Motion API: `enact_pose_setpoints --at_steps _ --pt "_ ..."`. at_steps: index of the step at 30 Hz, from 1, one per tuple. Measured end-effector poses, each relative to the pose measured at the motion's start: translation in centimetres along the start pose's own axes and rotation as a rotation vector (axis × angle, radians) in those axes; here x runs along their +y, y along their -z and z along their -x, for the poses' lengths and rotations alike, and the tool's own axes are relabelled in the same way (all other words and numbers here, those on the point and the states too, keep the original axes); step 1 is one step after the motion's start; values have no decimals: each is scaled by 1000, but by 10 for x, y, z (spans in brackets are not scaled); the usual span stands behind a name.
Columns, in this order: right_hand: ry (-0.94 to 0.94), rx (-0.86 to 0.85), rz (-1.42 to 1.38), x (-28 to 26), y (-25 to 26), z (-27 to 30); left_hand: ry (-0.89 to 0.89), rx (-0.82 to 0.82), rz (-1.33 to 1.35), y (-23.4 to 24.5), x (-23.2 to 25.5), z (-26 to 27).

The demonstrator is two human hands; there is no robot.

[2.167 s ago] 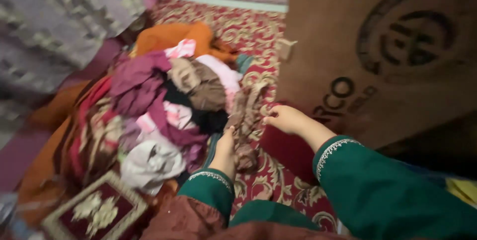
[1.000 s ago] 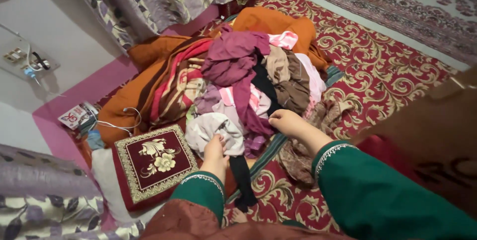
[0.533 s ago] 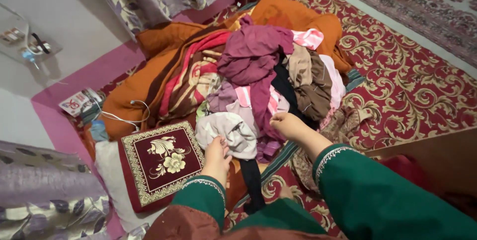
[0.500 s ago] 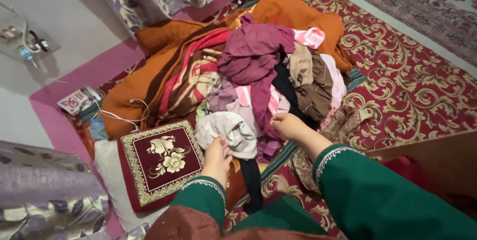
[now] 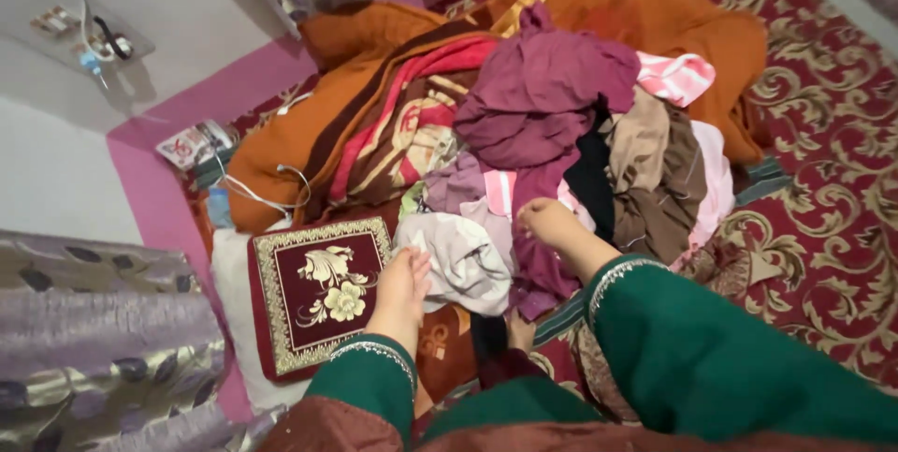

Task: Folding items of clothing from a pile on the floor and placing them neatly on shelves in a wardrobe.

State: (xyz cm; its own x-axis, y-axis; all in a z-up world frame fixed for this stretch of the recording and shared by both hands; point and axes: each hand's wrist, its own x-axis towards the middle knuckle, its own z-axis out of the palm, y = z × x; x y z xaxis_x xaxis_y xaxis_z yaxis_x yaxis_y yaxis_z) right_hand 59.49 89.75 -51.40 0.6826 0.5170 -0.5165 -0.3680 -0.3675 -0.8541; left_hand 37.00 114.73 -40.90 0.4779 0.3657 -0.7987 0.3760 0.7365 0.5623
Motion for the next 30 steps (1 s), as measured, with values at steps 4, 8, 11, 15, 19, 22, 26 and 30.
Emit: enact_pose_setpoints --at_steps 4,8,11,15,19,22,26,30 --pt "17 -17 132 -16 -12 -15 20 21 4 -23 12 8" --pt "-224 0 -18 0 -28 -25 56 52 16 -20 10 5" --pt "-412 -16 -104 6 -39 -20 60 70 6 -12 6 2" --pt "-508 2 -203 26 -52 -29 48 59 -40 -9 6 -17" --pt "-610 26 -125 0 -66 -26 103 23 -8 -4 -12 -52" --pt "-651 48 -150 35 -75 -42 120 -29 -4 -6 -19 -67" --pt "-723 93 -233 115 -89 -77 163 -48 3 6 -39 -106" --pt "-831 164 -290 162 -114 -102 203 -71 24 26 -62 -145"
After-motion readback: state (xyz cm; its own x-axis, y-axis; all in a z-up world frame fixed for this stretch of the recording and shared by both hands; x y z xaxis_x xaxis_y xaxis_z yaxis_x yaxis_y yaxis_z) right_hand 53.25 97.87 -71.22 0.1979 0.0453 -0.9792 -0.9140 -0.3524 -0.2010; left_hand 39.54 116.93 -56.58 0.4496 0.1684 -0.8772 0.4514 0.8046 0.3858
